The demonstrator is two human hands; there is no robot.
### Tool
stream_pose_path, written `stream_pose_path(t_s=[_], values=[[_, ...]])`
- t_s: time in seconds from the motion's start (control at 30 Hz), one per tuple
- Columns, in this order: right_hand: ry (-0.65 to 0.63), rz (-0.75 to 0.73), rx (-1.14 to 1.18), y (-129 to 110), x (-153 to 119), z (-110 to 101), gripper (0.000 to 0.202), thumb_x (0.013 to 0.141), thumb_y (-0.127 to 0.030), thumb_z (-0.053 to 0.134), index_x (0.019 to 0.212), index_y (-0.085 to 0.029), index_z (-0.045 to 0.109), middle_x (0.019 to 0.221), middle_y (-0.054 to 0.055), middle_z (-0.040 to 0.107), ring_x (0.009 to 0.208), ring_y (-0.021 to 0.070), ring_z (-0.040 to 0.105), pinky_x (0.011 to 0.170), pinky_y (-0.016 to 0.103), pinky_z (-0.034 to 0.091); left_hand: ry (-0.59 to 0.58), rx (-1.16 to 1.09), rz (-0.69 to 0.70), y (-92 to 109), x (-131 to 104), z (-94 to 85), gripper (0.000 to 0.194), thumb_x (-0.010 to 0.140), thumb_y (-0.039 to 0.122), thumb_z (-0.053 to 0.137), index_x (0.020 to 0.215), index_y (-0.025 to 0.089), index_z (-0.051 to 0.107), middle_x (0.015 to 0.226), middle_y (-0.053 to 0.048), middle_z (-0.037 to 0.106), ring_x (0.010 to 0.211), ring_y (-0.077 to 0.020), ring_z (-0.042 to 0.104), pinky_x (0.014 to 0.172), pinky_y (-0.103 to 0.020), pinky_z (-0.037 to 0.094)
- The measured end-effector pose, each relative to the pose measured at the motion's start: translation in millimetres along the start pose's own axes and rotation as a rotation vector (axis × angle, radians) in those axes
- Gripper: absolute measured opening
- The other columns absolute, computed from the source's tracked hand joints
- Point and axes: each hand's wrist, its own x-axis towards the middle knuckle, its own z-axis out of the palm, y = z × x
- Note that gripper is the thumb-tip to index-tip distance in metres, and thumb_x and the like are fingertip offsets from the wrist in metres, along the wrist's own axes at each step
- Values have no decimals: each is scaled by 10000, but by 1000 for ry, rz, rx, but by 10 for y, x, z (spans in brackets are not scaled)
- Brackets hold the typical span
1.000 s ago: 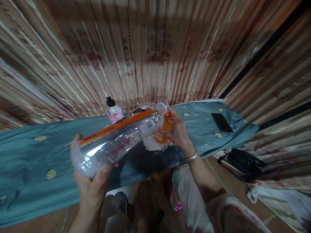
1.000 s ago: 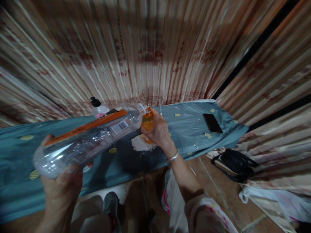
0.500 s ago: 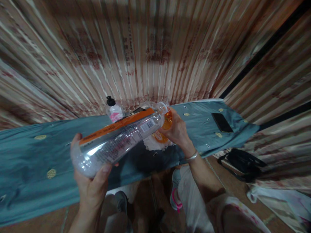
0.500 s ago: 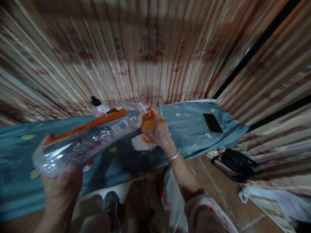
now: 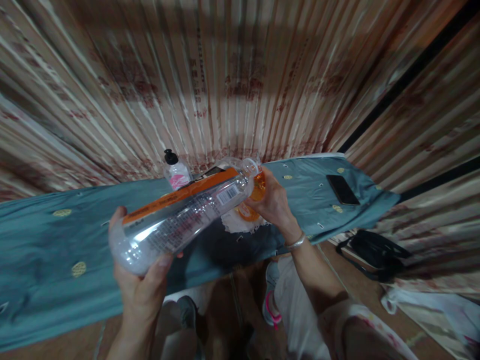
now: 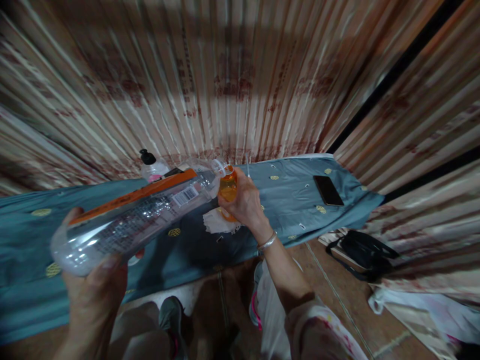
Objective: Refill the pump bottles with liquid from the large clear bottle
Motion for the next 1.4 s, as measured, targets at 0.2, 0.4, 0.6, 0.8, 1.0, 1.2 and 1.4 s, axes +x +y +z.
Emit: stream_pose_path(t_s=[0.2, 0.4, 0.6, 0.8, 1.0, 1.2, 1.4], values=[[-6, 0, 10, 6, -3, 0, 740, 808, -443, 820, 1435, -222, 495, 1233, 134, 738, 1079, 334, 723, 924, 508, 629, -2, 23, 2, -6, -4, -14, 878, 584, 365, 982, 1401, 394, 664, 1162, -34, 646, 706, -184, 648, 419, -299, 587], [-8, 9, 11, -8, -1, -7, 712, 813, -419, 808, 1422, -212, 504, 1196, 133, 744, 1059, 338, 728, 915, 513, 629, -17, 28, 2, -2, -2, 4, 860, 597, 372, 986, 1394, 415, 666, 1153, -27, 650, 691, -176, 644, 416, -297, 588], [-9, 9, 20, -7, 1, -2, 703, 804, -396, 801, 1410, -202, 504, 1235, 152, 732, 1069, 344, 727, 935, 518, 619, 7, 16, -1, 5, -8, 5, 859, 576, 361, 991, 1381, 407, 693, 1134, -42, 658, 673, -182, 635, 401, -305, 593], [-3, 8, 21, -4, -1, -2, 697, 806, -413, 801, 1406, -207, 512, 1242, 145, 733, 1083, 340, 722, 938, 513, 619, 15, 6, -15, 3, 2, -5, 880, 541, 351, 1005, 1365, 419, 703, 1159, -41, 651, 697, -183, 651, 401, -294, 596], [-11, 11, 16, -12, 3, -8, 706, 817, -453, 801, 1414, -213, 510, 1196, 131, 744, 1051, 332, 721, 921, 497, 618, -5, 25, -15, -5, 2, -17, 912, 560, 352, 989, 1410, 413, 667, 1148, -33, 644, 690, -171, 657, 424, -282, 594], [-16, 24, 14, -22, 3, -12, 716, 817, -476, 804, 1420, -224, 510, 1219, 133, 738, 1067, 335, 717, 931, 502, 612, -6, 25, -7, 12, 3, -21, 896, 551, 314, 985, 1390, 417, 686, 1147, -38, 644, 666, -170, 652, 417, -288, 590], [-19, 26, 16, -30, 2, -17, 706, 817, -459, 807, 1414, -220, 515, 1223, 137, 740, 1068, 334, 722, 933, 500, 617, -3, 25, -11, 5, 7, -22, 900, 542, 313, 990, 1383, 419, 687, 1142, -37, 634, 685, -175, 650, 418, -285, 586]])
